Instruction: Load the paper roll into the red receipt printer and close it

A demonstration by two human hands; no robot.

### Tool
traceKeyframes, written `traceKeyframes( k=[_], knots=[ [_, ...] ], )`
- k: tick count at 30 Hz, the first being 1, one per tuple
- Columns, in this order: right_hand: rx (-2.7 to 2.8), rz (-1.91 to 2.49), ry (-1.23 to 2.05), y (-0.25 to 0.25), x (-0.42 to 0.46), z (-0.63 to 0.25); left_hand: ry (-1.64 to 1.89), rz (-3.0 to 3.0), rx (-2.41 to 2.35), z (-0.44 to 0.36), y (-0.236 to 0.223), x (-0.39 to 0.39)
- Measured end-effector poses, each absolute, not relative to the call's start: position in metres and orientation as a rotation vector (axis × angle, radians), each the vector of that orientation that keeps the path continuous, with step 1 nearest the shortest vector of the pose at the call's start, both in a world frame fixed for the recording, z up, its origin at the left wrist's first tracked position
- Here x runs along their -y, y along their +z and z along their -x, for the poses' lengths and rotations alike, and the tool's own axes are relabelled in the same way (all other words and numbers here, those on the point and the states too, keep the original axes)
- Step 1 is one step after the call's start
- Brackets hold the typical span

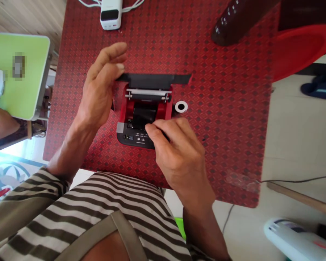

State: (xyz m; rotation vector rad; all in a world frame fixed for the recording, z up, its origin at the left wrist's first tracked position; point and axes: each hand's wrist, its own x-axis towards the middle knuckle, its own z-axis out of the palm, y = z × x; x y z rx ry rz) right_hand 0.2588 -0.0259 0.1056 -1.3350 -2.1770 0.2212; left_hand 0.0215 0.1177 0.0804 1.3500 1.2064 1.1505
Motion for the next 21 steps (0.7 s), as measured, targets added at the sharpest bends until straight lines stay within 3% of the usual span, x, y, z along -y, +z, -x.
traceKeyframes(
  k=[8, 21],
  knots=[
    [2.102, 1.402, 0.217, 0.098, 0.032, -0.251, 1.05, -1.312, -1.185, 0.002, 0.056, -0.03],
    [1.936, 1.431, 0.17, 0.088, 0.037, -0.264, 1.027, -1.168, -1.141, -0.008, 0.053, -0.022]
  ],
)
